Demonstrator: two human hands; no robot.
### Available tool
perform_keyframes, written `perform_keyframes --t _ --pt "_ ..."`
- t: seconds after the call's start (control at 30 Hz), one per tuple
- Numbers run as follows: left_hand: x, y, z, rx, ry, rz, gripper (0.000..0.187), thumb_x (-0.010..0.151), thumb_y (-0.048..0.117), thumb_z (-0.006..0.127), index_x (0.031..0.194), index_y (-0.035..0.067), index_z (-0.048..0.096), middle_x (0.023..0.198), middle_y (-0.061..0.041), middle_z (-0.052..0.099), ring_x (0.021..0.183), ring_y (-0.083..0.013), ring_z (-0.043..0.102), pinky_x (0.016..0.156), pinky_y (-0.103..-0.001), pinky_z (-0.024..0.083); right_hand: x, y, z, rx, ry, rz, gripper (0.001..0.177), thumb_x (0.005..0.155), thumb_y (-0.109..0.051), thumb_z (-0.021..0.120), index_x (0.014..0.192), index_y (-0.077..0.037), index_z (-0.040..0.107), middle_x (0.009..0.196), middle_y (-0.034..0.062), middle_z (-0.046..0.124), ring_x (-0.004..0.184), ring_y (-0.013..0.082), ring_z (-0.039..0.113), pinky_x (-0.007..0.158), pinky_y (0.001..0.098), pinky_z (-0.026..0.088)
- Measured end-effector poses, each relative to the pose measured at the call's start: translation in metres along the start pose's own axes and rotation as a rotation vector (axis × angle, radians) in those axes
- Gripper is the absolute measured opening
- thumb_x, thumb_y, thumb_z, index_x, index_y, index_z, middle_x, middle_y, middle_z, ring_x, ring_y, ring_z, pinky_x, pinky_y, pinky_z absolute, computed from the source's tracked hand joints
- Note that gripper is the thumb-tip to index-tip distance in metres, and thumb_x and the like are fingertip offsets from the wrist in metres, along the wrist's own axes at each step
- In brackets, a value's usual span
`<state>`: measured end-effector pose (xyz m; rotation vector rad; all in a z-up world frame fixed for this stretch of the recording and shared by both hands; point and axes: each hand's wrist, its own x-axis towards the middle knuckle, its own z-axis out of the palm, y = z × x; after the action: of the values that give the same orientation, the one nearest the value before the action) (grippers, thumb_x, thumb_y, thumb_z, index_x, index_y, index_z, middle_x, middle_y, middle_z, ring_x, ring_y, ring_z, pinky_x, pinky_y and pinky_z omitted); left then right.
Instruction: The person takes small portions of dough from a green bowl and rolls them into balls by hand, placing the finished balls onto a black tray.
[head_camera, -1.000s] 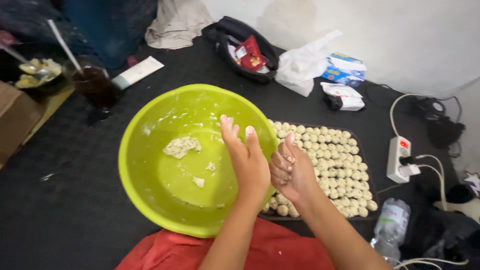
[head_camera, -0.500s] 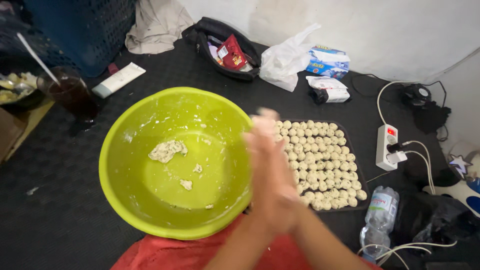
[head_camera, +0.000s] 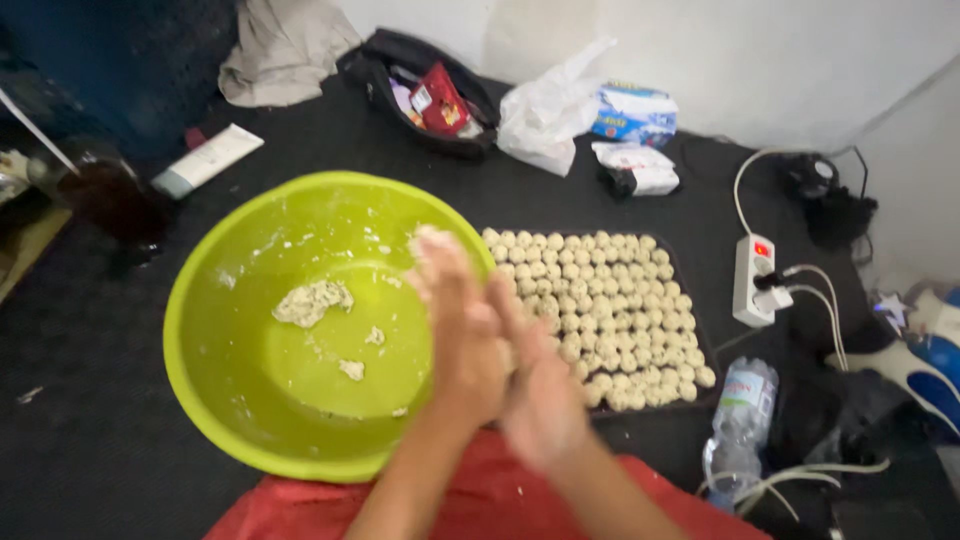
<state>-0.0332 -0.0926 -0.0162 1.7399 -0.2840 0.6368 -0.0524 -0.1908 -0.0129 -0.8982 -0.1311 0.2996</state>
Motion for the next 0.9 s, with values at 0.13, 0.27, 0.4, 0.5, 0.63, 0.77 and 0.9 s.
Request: perform_keyframes --t 0.13,0.27,0.4,0.5,0.63,0.77,0.9 --pt "-0.027 0.045 0.022 -0.183 -0.133 0.132 0.082 0.113 0.056 0.008 0.167 -0.006 0.002 0.178 -0.026 0.005 0.169 -0.0403 0.006 0.137 -0.05 0.003 0.02 -0.009 -0.014 -0.12 -0.104 -0.275 0.069 0.109 -0.049 0.027 0.166 -0.012 0.015 0.175 0.0067 0.012 0.158 0.0255 0.015 0.128 0.0441 0.015" --pt "-0.009 0.011 0.031 0.127 0.11 -0.187 0.088 0.106 0.064 0.0 0.163 -0.002 0.008 0.176 -0.024 0.008 0.165 -0.0397 0.008 0.133 -0.05 0.004 0.017 0.003 -0.005 -0.252 -0.069 -0.141 0.071 0.106 -0.051 0.02 0.166 -0.013 0.013 0.175 -0.0003 0.011 0.159 0.0166 0.015 0.127 0.0367 0.014" --pt "-0.008 -0.009 0.004 0.081 -0.055 -0.096 0.094 0.102 0.067 -0.003 0.164 -0.004 -0.004 0.174 -0.027 -0.006 0.161 -0.042 -0.008 0.127 -0.052 -0.008 0.014 -0.003 0.003 -0.079 0.018 -0.047 0.073 0.104 -0.053 0.01 0.165 -0.012 0.011 0.173 0.0034 0.016 0.155 0.0224 0.02 0.124 0.0376 0.018" --pt "-0.026 0.024 0.028 -0.072 -0.178 -0.083 0.093 0.103 0.069 0.001 0.164 -0.001 -0.001 0.175 -0.024 -0.002 0.163 -0.0366 -0.005 0.13 -0.049 -0.004 0.027 -0.004 -0.015 -0.281 0.021 -0.06 0.073 0.107 -0.053 0.012 0.165 -0.009 0.013 0.169 0.0103 0.024 0.151 0.0291 0.028 0.121 0.0423 0.027" --pt "-0.007 0.015 0.002 -0.386 -0.012 -0.152 0.092 0.104 0.068 0.01 0.164 0.0 -0.004 0.176 -0.02 -0.012 0.163 -0.0339 -0.013 0.129 -0.048 -0.004 0.032 0.023 -0.028 -0.952 0.01 0.151 0.076 0.109 -0.055 0.016 0.167 -0.007 0.022 0.162 0.0153 0.04 0.144 0.0283 0.042 0.116 0.0412 0.04" --pt "0.009 0.008 -0.007 0.031 0.036 -0.145 0.09 0.107 0.065 0.006 0.164 -0.004 0.001 0.175 -0.019 -0.003 0.164 -0.034 -0.008 0.129 -0.046 -0.01 0.009 0.019 -0.009 -0.334 -0.108 -0.119 0.076 0.105 -0.055 0.012 0.165 -0.008 0.005 0.176 0.0067 0.006 0.159 0.0213 0.013 0.127 0.0389 0.014" --pt "-0.014 0.056 0.019 -0.308 -0.139 -0.027 0.091 0.108 0.067 0.007 0.165 -0.004 0.005 0.177 -0.022 0.003 0.167 -0.0359 -0.002 0.131 -0.046 -0.011 0.044 0.001 -0.027 -0.079 0.017 -0.254 0.071 0.108 -0.047 0.018 0.163 -0.004 0.011 0.171 0.0124 0.013 0.157 0.0281 0.019 0.125 0.0476 0.024"
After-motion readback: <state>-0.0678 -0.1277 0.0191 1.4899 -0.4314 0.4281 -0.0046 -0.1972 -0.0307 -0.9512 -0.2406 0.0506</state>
